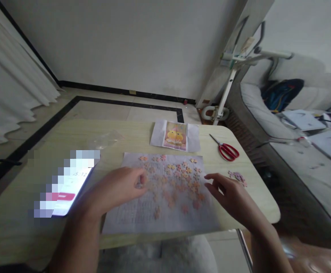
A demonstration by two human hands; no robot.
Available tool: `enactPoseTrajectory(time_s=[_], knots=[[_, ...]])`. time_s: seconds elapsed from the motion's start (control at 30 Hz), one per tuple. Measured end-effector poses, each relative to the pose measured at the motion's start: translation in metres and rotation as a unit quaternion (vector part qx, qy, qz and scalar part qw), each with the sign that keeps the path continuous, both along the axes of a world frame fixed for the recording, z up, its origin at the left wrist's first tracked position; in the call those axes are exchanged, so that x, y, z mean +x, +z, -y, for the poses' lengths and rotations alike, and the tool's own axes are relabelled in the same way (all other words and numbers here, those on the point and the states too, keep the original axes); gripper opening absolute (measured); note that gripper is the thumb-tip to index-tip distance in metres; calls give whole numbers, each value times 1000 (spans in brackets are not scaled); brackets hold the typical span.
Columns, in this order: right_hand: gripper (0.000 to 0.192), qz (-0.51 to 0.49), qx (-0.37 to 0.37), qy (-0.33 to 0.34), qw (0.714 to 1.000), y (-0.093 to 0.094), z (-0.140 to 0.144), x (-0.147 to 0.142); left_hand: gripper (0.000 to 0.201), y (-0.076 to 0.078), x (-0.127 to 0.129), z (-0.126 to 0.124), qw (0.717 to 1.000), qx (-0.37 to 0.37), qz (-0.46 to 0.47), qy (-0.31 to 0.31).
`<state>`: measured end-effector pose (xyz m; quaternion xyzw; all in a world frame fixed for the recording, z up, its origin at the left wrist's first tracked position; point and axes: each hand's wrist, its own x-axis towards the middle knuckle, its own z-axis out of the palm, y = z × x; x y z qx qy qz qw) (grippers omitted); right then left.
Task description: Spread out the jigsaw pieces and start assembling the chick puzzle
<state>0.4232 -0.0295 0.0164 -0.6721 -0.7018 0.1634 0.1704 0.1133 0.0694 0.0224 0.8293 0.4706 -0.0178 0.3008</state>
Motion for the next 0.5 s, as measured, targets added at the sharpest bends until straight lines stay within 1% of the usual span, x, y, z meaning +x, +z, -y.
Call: enactPoseTrajectory(time_s=[0.1,0.17,0.27,0.4,0.43,0.5], knots=[[17,-10,-1,3,1000,-2,3,2,16,2,-7,8,999,-40,-19,8],[18,-19,-2,12,1000,-4,3,0,19,3,-11,9,999,-42,-20,22],[18,-23,-5,35,999,-8,3,-5,26,7,-6,0,998,14,14,54],[18,-23,-16,65,998,-10,4,-19,26,14,20,-22,983,112,116,93],[18,-27,-21,73,997,-10,5,-25,23,14,28,-28,978,137,127,93],[18,-38,-33,102,994,-9,8,-42,21,13,41,-37,972,160,158,70]])
